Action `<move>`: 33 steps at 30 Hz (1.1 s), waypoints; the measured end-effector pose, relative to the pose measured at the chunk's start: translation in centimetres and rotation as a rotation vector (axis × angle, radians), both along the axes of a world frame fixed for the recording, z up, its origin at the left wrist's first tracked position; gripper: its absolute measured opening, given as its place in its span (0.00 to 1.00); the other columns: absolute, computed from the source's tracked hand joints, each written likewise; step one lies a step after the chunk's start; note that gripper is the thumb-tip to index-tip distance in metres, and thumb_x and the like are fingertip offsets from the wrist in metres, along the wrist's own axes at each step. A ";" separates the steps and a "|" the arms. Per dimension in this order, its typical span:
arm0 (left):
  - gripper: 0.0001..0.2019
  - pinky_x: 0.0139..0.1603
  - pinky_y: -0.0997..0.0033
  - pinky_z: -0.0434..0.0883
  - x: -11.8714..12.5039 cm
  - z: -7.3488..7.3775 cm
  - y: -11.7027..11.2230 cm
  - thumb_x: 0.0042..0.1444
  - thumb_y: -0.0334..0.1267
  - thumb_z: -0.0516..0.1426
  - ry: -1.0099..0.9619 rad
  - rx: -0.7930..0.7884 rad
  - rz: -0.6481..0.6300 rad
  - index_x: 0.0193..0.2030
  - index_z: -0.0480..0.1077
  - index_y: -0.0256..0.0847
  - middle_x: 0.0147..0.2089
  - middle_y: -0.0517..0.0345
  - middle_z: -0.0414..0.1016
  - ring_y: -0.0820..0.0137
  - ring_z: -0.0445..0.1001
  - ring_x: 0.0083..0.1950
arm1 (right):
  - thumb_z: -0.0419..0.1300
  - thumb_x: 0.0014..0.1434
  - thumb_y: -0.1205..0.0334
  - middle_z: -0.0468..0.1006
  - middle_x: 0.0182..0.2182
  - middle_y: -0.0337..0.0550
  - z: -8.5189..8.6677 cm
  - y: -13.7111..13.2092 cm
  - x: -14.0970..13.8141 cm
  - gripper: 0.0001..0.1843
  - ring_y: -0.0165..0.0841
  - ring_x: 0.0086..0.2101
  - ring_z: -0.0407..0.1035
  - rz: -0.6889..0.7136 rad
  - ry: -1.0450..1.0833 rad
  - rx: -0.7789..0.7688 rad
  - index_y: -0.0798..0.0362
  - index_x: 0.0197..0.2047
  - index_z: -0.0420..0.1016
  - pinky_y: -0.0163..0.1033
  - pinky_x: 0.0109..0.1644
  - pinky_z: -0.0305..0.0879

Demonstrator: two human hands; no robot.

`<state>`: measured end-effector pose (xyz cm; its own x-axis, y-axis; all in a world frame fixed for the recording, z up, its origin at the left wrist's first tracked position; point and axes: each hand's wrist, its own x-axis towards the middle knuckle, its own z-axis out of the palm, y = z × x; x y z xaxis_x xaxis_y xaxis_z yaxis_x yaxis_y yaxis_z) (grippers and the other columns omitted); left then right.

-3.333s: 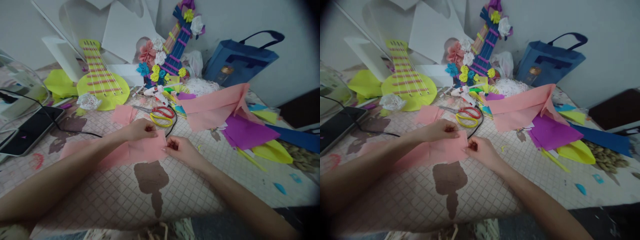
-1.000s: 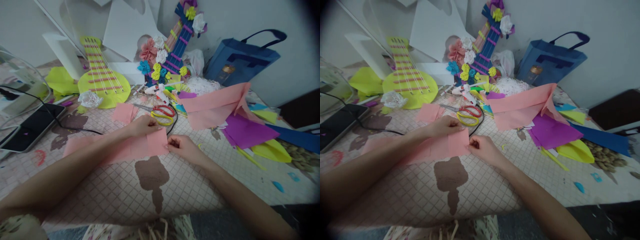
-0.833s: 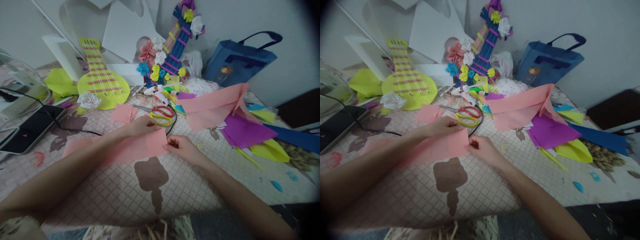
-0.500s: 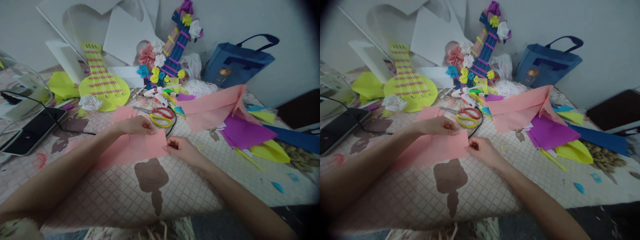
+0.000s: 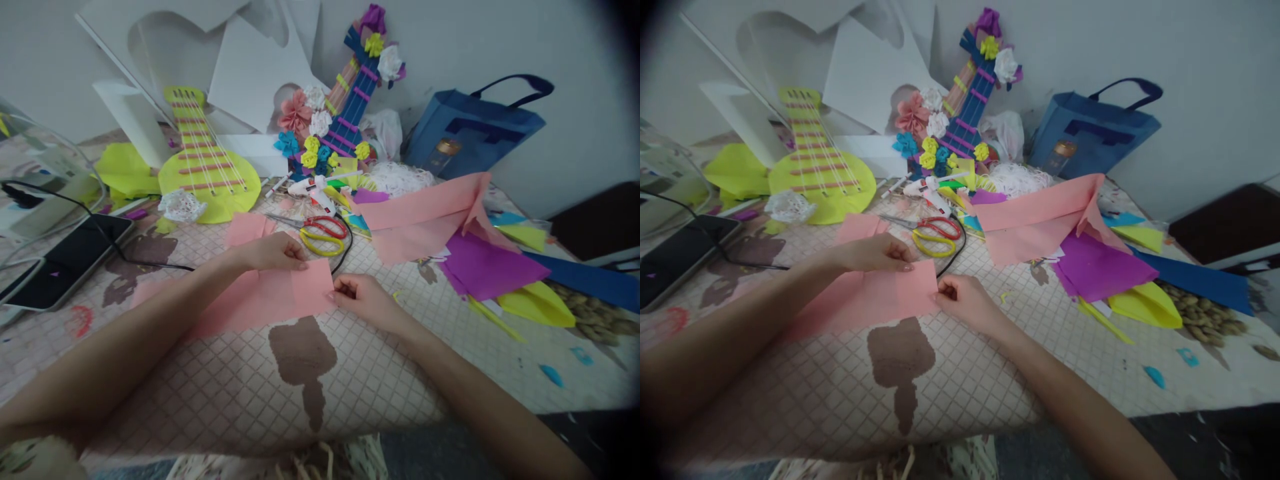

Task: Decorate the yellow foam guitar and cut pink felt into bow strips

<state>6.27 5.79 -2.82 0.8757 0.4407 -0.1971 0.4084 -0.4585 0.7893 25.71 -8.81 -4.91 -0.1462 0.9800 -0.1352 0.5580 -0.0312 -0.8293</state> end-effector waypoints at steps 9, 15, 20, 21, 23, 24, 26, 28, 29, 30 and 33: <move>0.13 0.27 0.76 0.56 0.0 -0.2 0.0 0.50 0.45 0.57 -0.018 -0.007 -0.004 0.28 0.72 0.35 0.24 0.62 0.67 0.76 0.61 0.26 | 0.58 0.54 0.58 0.63 0.20 0.34 0.0 0.0 0.1 0.10 0.25 0.23 0.55 0.002 -0.009 -0.001 0.54 0.25 0.66 0.32 0.25 0.49; 0.13 0.29 0.75 0.57 0.1 -0.1 -0.1 0.49 0.45 0.57 0.003 -0.029 0.019 0.31 0.73 0.35 0.26 0.60 0.69 0.75 0.63 0.28 | 0.59 0.54 0.58 0.63 0.20 0.34 -0.2 0.0 0.0 0.10 0.25 0.23 0.55 -0.004 -0.011 -0.012 0.54 0.26 0.66 0.32 0.25 0.49; 0.14 0.28 0.75 0.57 0.0 -0.2 -0.1 0.49 0.45 0.57 -0.004 -0.005 0.001 0.32 0.74 0.35 0.26 0.60 0.70 0.75 0.63 0.28 | 0.58 0.56 0.53 0.65 0.21 0.35 0.2 0.0 0.4 0.13 0.25 0.23 0.57 0.018 0.061 -0.044 0.54 0.27 0.68 0.31 0.25 0.51; 0.14 0.28 0.75 0.56 0.0 -0.3 -0.1 0.50 0.46 0.57 -0.004 0.001 -0.001 0.32 0.74 0.35 0.26 0.60 0.69 0.75 0.63 0.28 | 0.57 0.57 0.51 0.66 0.22 0.35 0.3 0.1 0.6 0.15 0.25 0.22 0.57 0.016 0.087 -0.066 0.54 0.28 0.68 0.31 0.24 0.52; 0.14 0.27 0.75 0.56 -0.1 -0.3 -0.1 0.50 0.46 0.57 -0.010 0.005 -0.004 0.33 0.74 0.35 0.26 0.60 0.69 0.75 0.62 0.28 | 0.52 0.59 0.47 0.68 0.23 0.37 0.4 0.2 0.8 0.20 0.24 0.20 0.57 -0.008 0.144 -0.128 0.55 0.28 0.68 0.31 0.22 0.52; 0.14 0.27 0.75 0.56 -0.1 -0.3 -0.1 0.50 0.46 0.57 -0.016 0.004 -0.002 0.33 0.74 0.35 0.26 0.60 0.68 0.75 0.62 0.28 | 0.50 0.61 0.45 0.68 0.23 0.37 0.4 0.2 0.9 0.22 0.23 0.19 0.56 -0.026 0.168 -0.160 0.55 0.29 0.69 0.31 0.21 0.51; 0.14 0.27 0.76 0.56 -0.1 -0.4 0.0 0.50 0.46 0.57 -0.023 -0.008 0.003 0.33 0.74 0.35 0.27 0.60 0.69 0.75 0.63 0.28 | 0.47 0.61 0.44 0.68 0.23 0.38 0.5 0.3 1.0 0.24 0.23 0.17 0.55 -0.052 0.194 -0.198 0.55 0.29 0.69 0.31 0.19 0.50; 0.14 0.28 0.76 0.57 -0.1 -0.4 0.0 0.50 0.46 0.57 -0.024 -0.025 0.007 0.32 0.73 0.35 0.27 0.60 0.69 0.75 0.63 0.29 | 0.49 0.61 0.45 0.69 0.23 0.38 0.4 0.4 0.9 0.22 0.23 0.18 0.56 -0.052 0.177 -0.181 0.55 0.28 0.69 0.31 0.20 0.51; 0.14 0.28 0.76 0.57 0.0 -0.4 0.0 0.50 0.45 0.57 -0.022 -0.030 0.005 0.32 0.73 0.35 0.27 0.60 0.69 0.75 0.64 0.29 | 0.52 0.59 0.47 0.69 0.23 0.38 0.3 0.4 0.8 0.20 0.23 0.19 0.56 -0.039 0.158 -0.157 0.55 0.28 0.69 0.31 0.21 0.51; 0.14 0.28 0.75 0.57 0.0 -0.4 0.0 0.50 0.45 0.57 -0.021 -0.033 0.000 0.33 0.73 0.35 0.27 0.60 0.69 0.74 0.64 0.29 | 0.55 0.58 0.49 0.69 0.23 0.38 0.2 0.3 0.8 0.18 0.24 0.20 0.57 -0.023 0.139 -0.128 0.55 0.27 0.69 0.32 0.22 0.52; 0.14 0.29 0.75 0.58 0.0 -0.3 0.1 0.50 0.45 0.57 -0.020 -0.029 -0.013 0.35 0.74 0.36 0.28 0.59 0.70 0.74 0.64 0.29 | 0.60 0.54 0.54 0.66 0.22 0.35 -0.1 0.2 0.6 0.12 0.26 0.23 0.58 0.012 0.092 -0.056 0.54 0.28 0.69 0.32 0.25 0.52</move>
